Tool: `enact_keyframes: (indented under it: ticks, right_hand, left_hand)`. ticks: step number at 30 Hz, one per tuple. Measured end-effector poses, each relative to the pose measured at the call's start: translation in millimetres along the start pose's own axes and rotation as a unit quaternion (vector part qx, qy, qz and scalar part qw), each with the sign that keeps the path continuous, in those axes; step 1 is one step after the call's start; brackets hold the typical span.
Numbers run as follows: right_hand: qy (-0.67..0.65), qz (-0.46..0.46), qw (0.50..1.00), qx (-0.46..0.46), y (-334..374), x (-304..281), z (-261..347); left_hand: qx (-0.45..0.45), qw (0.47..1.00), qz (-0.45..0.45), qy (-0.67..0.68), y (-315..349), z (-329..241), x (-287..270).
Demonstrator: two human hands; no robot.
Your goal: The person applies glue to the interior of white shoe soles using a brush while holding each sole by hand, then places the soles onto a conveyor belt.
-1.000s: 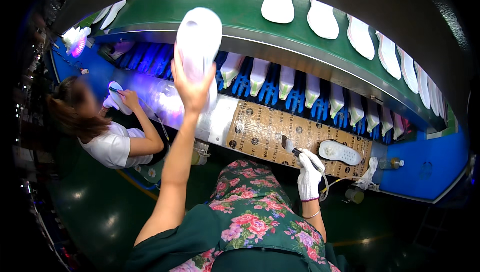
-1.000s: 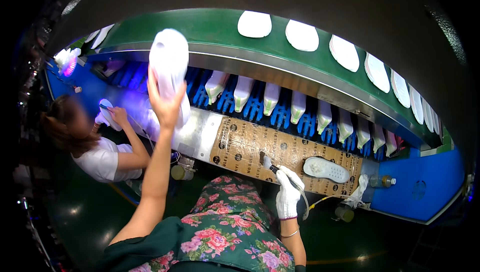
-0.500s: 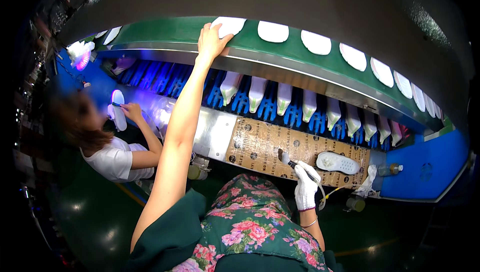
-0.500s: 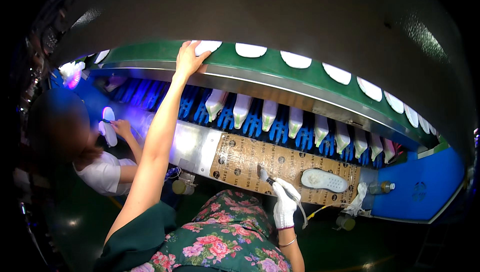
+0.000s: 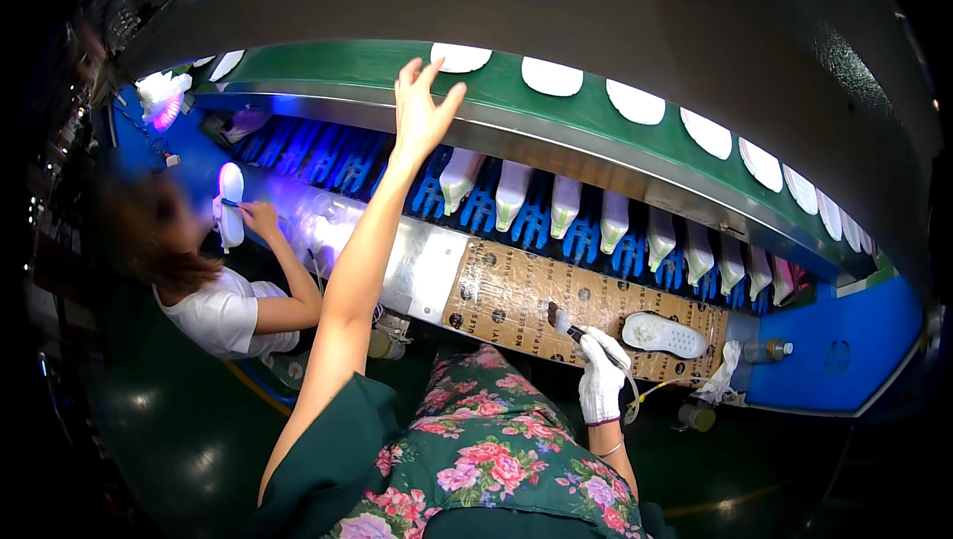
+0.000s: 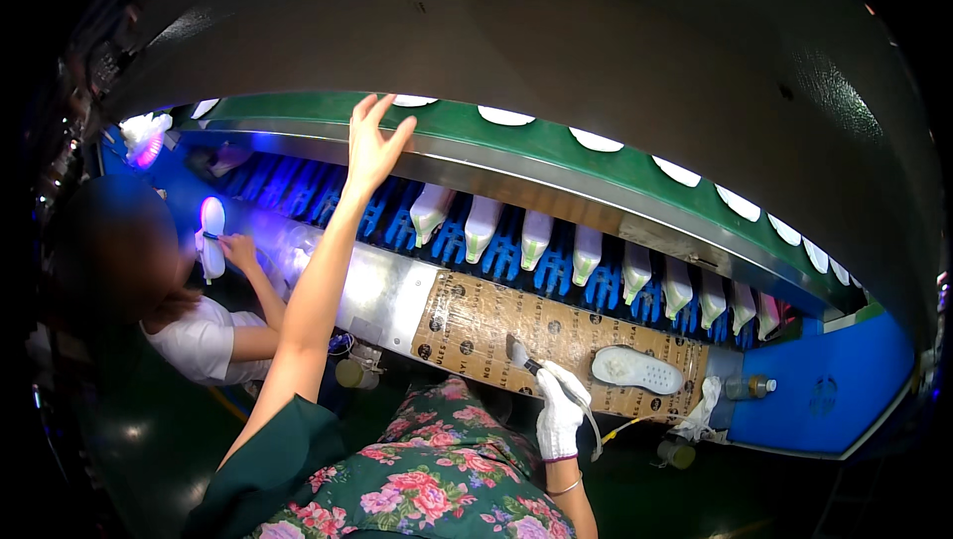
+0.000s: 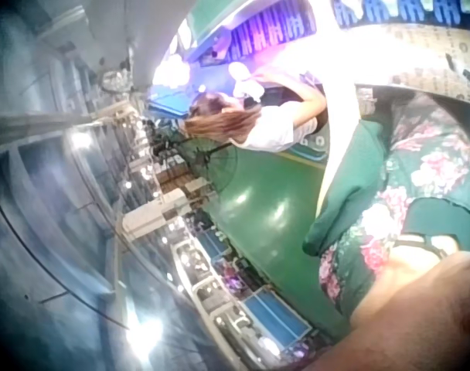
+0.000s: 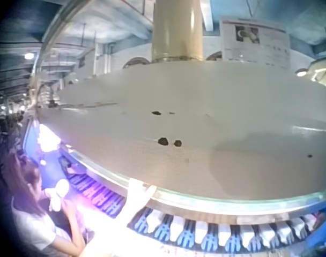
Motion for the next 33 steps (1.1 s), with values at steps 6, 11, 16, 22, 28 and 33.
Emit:
enact_keyframes:
  ticks: [6,11,16,22,28,33]
  right_hand:
    - [-0.06,0.028,0.997,0.025,-11.8,10.0,-4.8]
    - [-0.05,0.049,0.996,0.052,-14.3,21.4,2.4]
    - [-0.061,0.079,0.993,0.063,-7.5,32.5,7.1]
    - [-0.066,0.075,0.993,0.06,-2.9,12.7,12.5]
    - [-0.078,0.041,0.995,0.052,-4.0,-25.3,17.7]
    - [-0.081,0.022,0.996,0.044,-6.1,-43.3,11.2]
  left_hand:
    - [0.218,0.931,0.158,0.247,88.2,-177.6,-132.5]
    - [0.352,0.891,0.146,0.248,133.5,-303.9,-222.6]
    - [0.312,0.887,0.129,0.314,153.1,-331.6,-216.5]
    - [0.306,0.853,0.11,0.409,169.7,-350.8,-200.2]
    - [0.3,0.816,0.11,0.482,179.5,-361.5,-183.8]
    - [0.265,0.814,0.141,0.498,177.8,-364.1,-172.4]
Point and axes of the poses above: each hand's wrist, its own y-axis away from the middle knuckle, its own x-axis out of the palm, z = x × y, the point moved 9 cm from there along -y, towards the middle knuckle, and after that the axes turned 5 degrees about -x, right-handed, at the moved point
